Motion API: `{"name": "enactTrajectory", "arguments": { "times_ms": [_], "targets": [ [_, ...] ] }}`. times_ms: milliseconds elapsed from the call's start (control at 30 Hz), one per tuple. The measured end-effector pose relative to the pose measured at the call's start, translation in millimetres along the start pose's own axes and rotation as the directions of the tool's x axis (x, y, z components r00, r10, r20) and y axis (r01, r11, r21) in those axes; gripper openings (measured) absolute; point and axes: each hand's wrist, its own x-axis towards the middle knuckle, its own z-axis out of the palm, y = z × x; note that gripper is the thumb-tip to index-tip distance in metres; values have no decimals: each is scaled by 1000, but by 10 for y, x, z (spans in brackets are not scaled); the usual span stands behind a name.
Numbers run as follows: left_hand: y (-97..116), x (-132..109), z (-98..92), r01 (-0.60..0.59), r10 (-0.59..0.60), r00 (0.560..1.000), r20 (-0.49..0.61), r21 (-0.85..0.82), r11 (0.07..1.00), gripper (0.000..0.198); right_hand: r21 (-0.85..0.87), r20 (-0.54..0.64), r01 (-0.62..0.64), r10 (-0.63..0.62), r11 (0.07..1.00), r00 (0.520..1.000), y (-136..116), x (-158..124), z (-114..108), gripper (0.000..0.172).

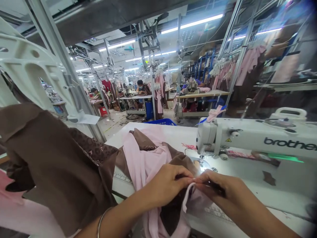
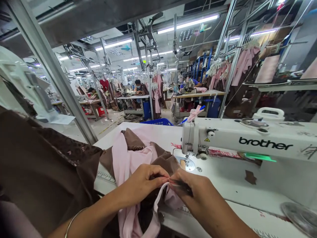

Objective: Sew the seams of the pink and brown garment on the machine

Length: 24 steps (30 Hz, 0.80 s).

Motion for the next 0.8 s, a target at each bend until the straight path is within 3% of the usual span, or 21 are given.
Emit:
{"name": "enactTrajectory", "arguments": {
  "times_ms": [200, 367, 433, 533, 633, 733, 800],
  "targets": [
    [48, -110, 58, -21, 21, 999, -32, 17, 1000, 26, -8, -81, 57, -58, 998, 995, -22, 31, 50, 20],
    [32, -146, 53, 40, -42, 998, -36, -47, 998, 19, 98, -39, 80, -77, 992, 996, -21, -4, 10, 22],
    [37, -156, -17, 26, -28, 999, -40, -36, 999, 18, 101, -18, 151, -150, 983, 988, 8, -44, -77, 26],
    [69, -196, -148, -14, 14, 999, -39, 4, 1000, 18, -40, 113, 318, -312, 947, 944, 99, -119, -229, 17],
    [90, -244, -210, -81, 85, 996, -25, 125, 989, 17, -240, 264, 419, -357, 876, 896, 216, -165, -327, 11],
    [61, -271, -178, -124, 135, 990, -36, 216, 968, 16, -354, 275, 451, -370, 819, 887, 284, -157, -350, 12],
    [11, -280, -143, -113, 128, 990, -63, 202, 973, 16, -290, 218, 411, -358, 864, 908, 272, -134, -326, 14]
  ]
}}
